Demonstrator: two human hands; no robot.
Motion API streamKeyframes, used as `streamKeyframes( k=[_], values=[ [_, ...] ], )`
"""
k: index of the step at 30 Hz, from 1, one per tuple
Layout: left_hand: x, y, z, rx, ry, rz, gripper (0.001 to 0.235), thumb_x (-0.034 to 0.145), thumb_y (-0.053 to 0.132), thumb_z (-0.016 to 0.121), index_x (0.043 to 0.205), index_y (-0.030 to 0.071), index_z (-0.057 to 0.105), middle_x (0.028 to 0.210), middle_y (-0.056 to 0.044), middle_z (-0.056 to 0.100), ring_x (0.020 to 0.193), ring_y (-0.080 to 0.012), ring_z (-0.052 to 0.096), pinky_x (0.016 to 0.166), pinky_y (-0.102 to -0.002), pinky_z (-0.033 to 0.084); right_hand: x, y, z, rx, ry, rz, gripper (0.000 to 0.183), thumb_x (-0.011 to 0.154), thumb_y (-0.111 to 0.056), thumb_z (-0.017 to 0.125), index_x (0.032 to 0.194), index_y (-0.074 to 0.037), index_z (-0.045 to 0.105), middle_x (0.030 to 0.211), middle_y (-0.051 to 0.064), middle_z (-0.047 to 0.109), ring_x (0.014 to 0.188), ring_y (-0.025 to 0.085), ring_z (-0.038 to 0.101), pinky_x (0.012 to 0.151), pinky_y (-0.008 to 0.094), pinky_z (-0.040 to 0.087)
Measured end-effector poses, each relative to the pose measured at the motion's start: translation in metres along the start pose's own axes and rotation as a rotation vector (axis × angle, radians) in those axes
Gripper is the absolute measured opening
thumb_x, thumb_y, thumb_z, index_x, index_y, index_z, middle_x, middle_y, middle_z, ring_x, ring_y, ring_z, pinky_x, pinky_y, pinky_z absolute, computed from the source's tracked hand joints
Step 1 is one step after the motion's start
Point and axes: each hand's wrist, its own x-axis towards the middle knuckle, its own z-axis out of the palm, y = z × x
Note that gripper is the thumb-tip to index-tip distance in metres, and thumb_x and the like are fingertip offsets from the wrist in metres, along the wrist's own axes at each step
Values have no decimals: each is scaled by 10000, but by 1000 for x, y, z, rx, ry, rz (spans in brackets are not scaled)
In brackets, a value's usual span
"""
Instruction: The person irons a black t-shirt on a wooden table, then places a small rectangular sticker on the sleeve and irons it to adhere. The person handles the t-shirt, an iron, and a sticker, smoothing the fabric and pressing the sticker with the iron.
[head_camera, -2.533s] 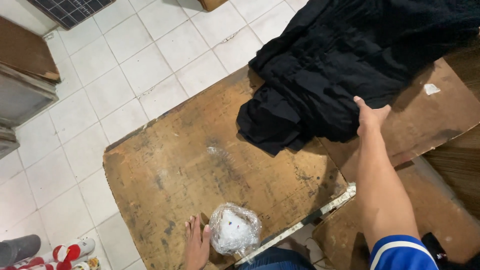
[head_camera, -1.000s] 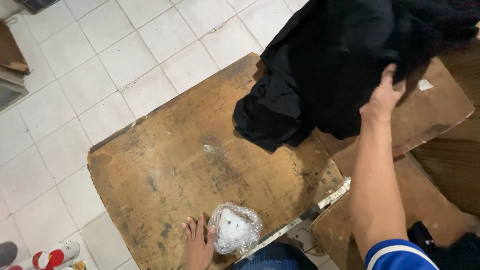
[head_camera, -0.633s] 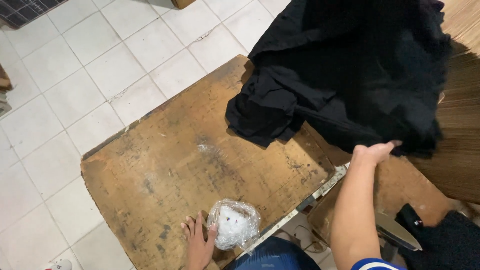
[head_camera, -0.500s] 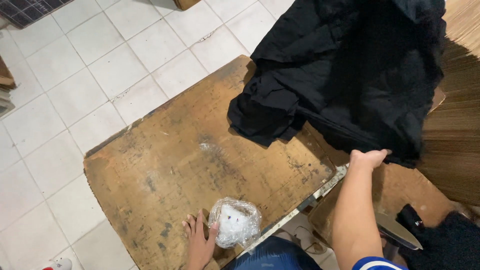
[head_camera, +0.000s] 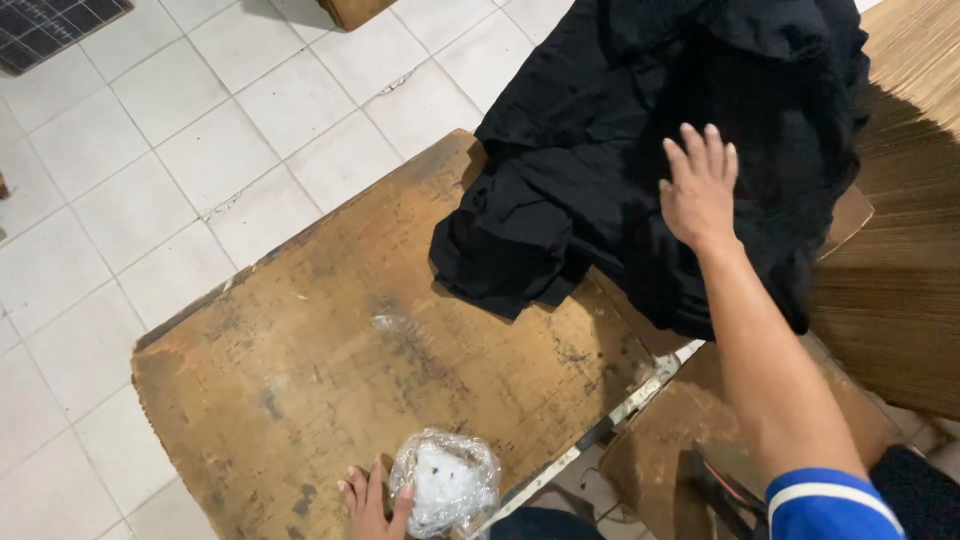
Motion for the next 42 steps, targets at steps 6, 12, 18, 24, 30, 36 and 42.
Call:
streamKeyframes(
  k=[6,12,18,24,30,36,42],
  values=[
    [16,-19,58,-231,577,159,676,822,470,682,1432,188,609,1625,-146,402,1606,-347,189,1232,-542,261,7,125,32,-498,-156,-64,702,981,-611,447,1612,-311,520,1683,-75,484,1655,251,266,1321,590,12],
    [2,-5,41,-307,398,30,735,802,499,671,1483,256,539,1663,-104,315,1619,-327,82,1254,-535,167,8,59,-42,-55,-285,1080,894,952,-459,632,1646,-206,128,1639,174,131,1408,620,207,1004,863,266],
    [12,-26,51,-157,368,122,749,818,570,655,1501,309,489,1721,-36,172,1622,-323,9,1235,-539,181,-13,100,-21,73,-322,1461,996,1165,-389,738,1622,-196,-126,1702,161,-82,1589,449,37,1189,769,163],
    [9,-12,36,-84,204,-8,785,831,666,580,1531,353,413,1739,38,45,1622,-265,-88,1258,-523,156,39,-41,24,154,169,-33,444,870,-290,732,1215,-21,653,1142,210,651,1026,419,561,885,503,411],
    [-15,25,-11,-181,-2,-139,821,827,671,574,1566,431,309,1740,82,-48,1616,-230,-165,1277,-514,112,78,-155,125,-25,-203,88,669,772,-250,698,1392,-75,517,1329,199,494,1070,446,523,716,542,524],
    [-24,31,-30,-195,-89,-101,851,833,714,515,1584,376,297,1735,55,-33,1612,-224,-184,1281,-516,88,99,-131,162,-231,13,37,363,801,-113,657,1163,-141,637,986,97,596,720,326,609,416,412,519],
    [-21,24,-19,-157,-84,-69,857,859,704,499,1600,376,219,1732,39,-130,1597,-241,-235,1263,-573,-2,98,-32,104,712,315,445,296,908,-60,517,1134,-53,708,1026,114,735,954,265,684,828,383,504]
  ],
)
